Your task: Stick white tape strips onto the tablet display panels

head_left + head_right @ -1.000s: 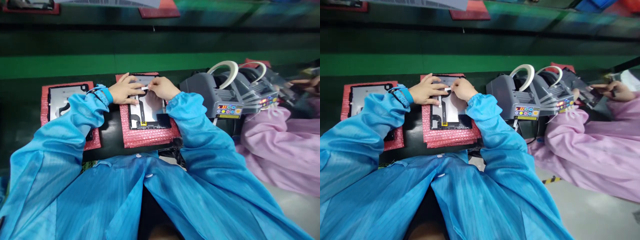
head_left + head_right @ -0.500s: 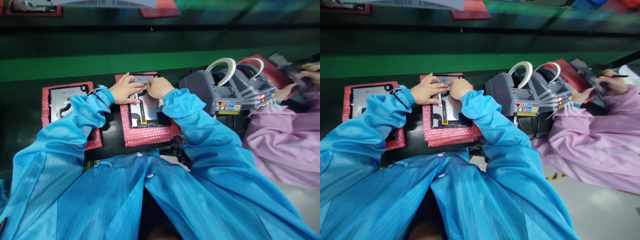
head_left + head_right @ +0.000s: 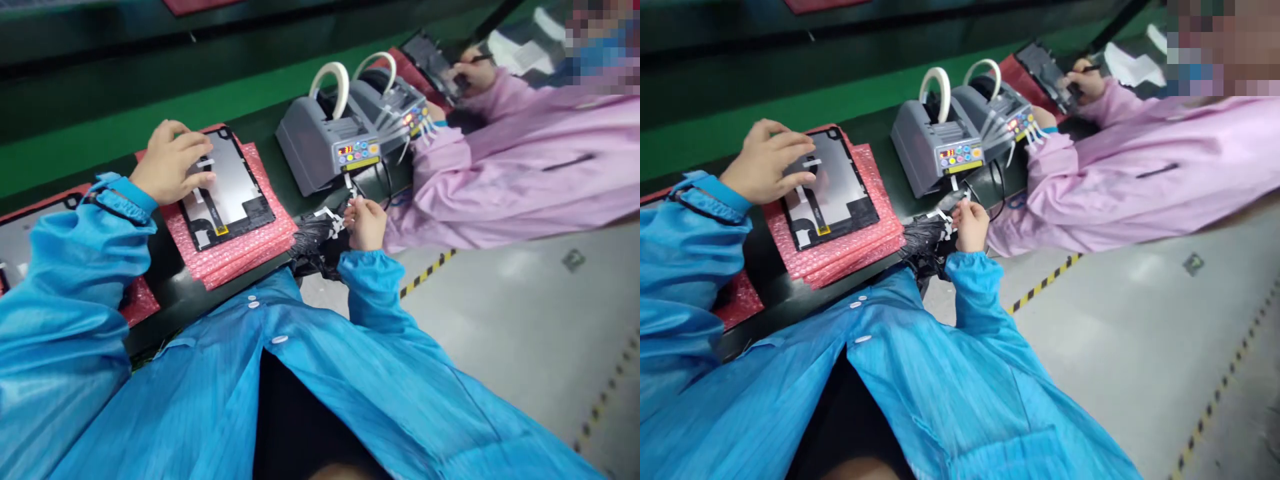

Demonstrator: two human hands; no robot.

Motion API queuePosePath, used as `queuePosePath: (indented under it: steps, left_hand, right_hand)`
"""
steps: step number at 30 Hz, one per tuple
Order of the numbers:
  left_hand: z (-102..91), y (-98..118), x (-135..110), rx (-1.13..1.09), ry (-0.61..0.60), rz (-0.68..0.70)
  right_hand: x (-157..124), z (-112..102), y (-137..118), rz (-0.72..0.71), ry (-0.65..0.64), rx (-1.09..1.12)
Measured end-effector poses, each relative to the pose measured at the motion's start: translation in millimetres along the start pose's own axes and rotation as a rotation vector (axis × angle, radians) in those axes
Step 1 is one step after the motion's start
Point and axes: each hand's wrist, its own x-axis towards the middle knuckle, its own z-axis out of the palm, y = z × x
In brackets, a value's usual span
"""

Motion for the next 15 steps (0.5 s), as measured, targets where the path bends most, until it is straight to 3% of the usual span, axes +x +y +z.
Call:
queuePosePath:
  steps: [6, 15]
  left_hand:
    - [6.0, 34, 13, -0.038, 0.027, 0.035]
    - [6.0, 40, 5, -0.081, 0.004, -0.065]
  right_hand:
    - [26, 20, -10, 0.022, -0.048, 0.137]
    - [26, 13, 12, -0.205, 0.084, 0.169]
